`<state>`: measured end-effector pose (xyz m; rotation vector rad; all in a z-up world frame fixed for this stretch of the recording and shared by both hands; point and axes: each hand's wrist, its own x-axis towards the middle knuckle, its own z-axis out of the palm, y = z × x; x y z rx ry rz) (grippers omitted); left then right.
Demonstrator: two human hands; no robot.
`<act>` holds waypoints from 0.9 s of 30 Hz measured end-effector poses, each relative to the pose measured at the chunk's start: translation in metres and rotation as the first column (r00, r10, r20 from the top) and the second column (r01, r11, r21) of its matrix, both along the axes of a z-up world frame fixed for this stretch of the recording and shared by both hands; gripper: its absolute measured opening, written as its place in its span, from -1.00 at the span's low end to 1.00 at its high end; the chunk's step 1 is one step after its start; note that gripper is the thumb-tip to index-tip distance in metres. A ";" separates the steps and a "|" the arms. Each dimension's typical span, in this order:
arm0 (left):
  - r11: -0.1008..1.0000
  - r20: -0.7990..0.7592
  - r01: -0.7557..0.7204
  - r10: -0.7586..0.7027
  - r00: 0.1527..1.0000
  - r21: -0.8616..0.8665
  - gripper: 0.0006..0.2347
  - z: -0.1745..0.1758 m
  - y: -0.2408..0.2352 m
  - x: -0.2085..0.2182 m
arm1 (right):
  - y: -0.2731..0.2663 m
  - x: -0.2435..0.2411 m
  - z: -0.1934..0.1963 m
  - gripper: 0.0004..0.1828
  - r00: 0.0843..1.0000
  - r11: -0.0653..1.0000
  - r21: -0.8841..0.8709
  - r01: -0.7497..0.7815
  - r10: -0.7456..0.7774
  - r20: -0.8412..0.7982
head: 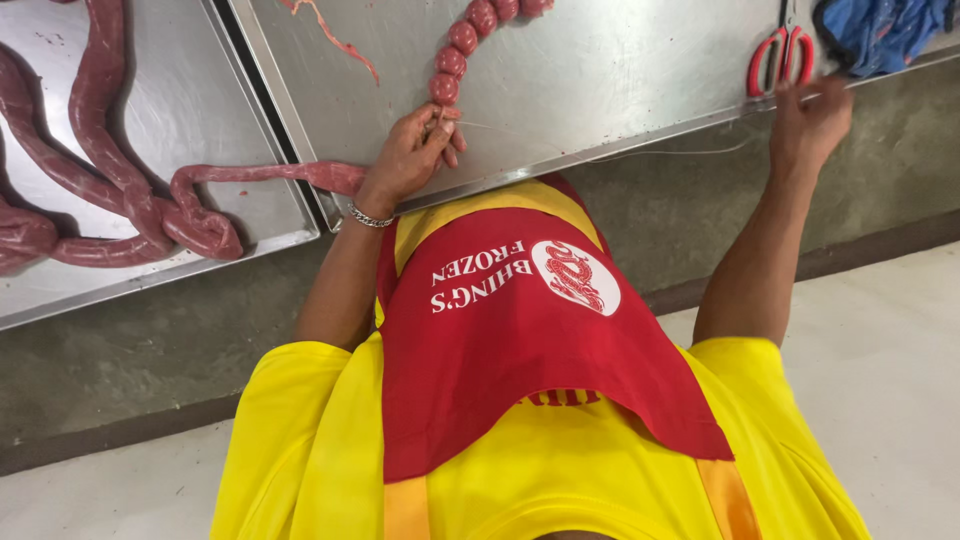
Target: The person ties a long casing filled with meat into smaller links using a length of string and scissors at a metal workspace.
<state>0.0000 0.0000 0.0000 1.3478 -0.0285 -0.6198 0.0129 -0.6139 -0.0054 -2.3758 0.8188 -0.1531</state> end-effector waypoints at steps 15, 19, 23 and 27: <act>0.989 -0.047 -0.136 0.134 0.990 -0.051 -0.77 0.020 0.005 -0.010 | 0.014 0.024 -0.033 -0.65 0.926 0.880 -0.291 -0.374 0.373 -0.060; 0.978 0.020 -0.114 0.120 0.993 -0.172 -0.78 0.025 0.011 -0.009 | 0.025 0.016 -0.025 -0.58 0.920 0.896 -0.239 -0.374 0.390 0.023; 0.975 -0.019 -0.058 0.055 0.998 -0.215 -0.72 0.035 0.014 -0.006 | 0.098 0.019 0.010 -0.62 0.795 0.772 -0.498 -0.396 0.559 0.234; 0.938 -0.022 -0.040 0.034 0.999 -0.344 -0.65 0.038 0.014 -0.007 | 0.241 0.007 0.045 -0.35 0.779 0.711 0.337 -0.617 0.611 0.139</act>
